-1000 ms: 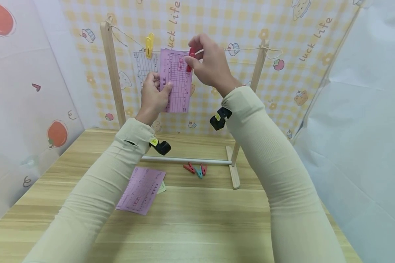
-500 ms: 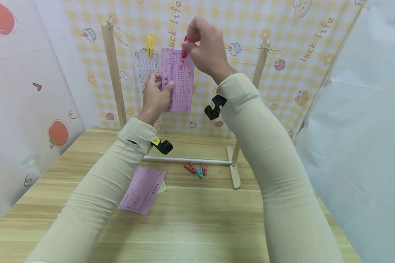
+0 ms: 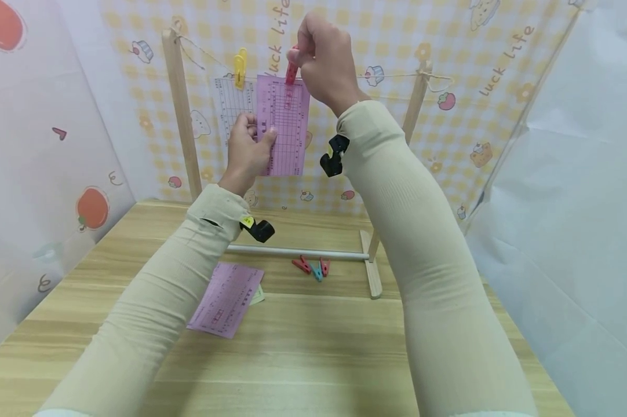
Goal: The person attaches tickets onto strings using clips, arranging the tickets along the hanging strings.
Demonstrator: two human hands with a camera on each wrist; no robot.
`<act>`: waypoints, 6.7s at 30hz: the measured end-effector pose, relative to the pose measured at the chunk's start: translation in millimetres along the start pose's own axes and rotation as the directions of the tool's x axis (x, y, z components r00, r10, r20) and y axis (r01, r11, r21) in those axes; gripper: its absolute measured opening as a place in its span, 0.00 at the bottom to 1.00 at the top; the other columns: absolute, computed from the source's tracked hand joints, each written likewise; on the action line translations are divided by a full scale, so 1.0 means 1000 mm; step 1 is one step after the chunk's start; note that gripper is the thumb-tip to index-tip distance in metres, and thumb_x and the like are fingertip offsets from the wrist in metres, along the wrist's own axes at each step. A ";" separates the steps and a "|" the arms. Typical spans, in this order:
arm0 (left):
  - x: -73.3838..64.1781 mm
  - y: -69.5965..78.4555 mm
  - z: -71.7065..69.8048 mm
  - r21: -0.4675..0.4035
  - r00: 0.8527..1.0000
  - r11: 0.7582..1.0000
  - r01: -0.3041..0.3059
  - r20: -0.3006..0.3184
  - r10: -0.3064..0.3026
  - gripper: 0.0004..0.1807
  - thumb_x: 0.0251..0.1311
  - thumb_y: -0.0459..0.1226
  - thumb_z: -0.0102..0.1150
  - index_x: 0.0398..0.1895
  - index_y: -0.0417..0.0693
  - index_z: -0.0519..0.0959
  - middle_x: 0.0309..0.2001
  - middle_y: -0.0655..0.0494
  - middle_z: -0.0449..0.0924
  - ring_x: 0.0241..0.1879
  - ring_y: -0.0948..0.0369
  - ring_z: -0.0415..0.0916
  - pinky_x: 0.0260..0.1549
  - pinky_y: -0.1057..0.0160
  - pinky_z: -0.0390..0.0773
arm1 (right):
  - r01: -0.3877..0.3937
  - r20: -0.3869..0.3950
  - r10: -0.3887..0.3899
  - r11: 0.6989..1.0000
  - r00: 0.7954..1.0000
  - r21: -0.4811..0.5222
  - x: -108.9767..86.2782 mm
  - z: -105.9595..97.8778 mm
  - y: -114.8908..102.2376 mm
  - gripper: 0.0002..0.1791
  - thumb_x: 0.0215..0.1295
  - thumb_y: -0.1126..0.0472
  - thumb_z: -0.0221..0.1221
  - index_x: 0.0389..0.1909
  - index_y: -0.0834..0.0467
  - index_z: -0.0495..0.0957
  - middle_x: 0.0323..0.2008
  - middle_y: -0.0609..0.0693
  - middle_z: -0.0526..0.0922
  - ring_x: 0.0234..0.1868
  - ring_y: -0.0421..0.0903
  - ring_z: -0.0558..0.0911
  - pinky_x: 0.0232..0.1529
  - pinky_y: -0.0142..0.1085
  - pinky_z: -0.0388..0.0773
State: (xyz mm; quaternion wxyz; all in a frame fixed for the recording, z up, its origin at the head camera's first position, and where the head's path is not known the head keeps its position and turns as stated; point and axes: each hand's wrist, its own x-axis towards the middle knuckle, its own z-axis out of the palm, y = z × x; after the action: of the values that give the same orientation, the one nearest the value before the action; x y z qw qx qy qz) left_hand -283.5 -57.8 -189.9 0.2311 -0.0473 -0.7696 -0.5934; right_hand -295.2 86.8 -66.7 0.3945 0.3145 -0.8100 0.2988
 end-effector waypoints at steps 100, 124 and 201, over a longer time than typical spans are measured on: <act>0.001 -0.008 -0.011 0.009 0.996 0.997 0.079 0.033 -0.079 0.20 0.69 0.40 0.55 0.59 0.47 0.66 0.56 0.50 0.77 0.49 0.61 0.75 0.47 0.65 0.76 | -0.182 0.384 0.193 0.981 0.903 -0.064 0.003 0.013 -0.012 0.26 0.69 0.54 0.57 0.63 0.58 0.64 0.55 0.49 0.77 0.55 0.39 0.76 0.54 0.26 0.71; 0.002 -0.008 -0.018 0.079 0.999 0.996 0.038 0.033 -0.041 0.20 0.68 0.40 0.56 0.59 0.46 0.65 0.51 0.50 0.77 0.46 0.59 0.73 0.43 0.64 0.75 | -0.207 0.325 0.166 0.974 0.931 0.095 -0.021 -0.015 -0.003 0.25 0.70 0.54 0.53 0.63 0.58 0.64 0.60 0.52 0.74 0.56 0.43 0.76 0.56 0.32 0.71; -0.043 -0.091 -0.089 0.145 0.933 0.985 0.097 0.331 -0.141 0.24 0.77 0.45 0.35 0.62 0.36 0.69 0.53 0.39 0.75 0.53 0.46 0.75 0.47 0.51 0.78 | -0.602 0.524 0.344 0.644 0.779 0.473 -0.180 0.033 0.094 0.23 0.79 0.57 0.38 0.63 0.71 0.61 0.60 0.66 0.68 0.59 0.62 0.71 0.57 0.49 0.69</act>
State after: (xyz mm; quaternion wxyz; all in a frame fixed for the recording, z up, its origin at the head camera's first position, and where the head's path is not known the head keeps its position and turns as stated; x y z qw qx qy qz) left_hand -250.0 -158.8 -272.5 0.0612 -0.0875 -0.8354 -0.5391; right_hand -291.5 170.4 -254.6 0.0066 0.2498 -0.7809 0.5725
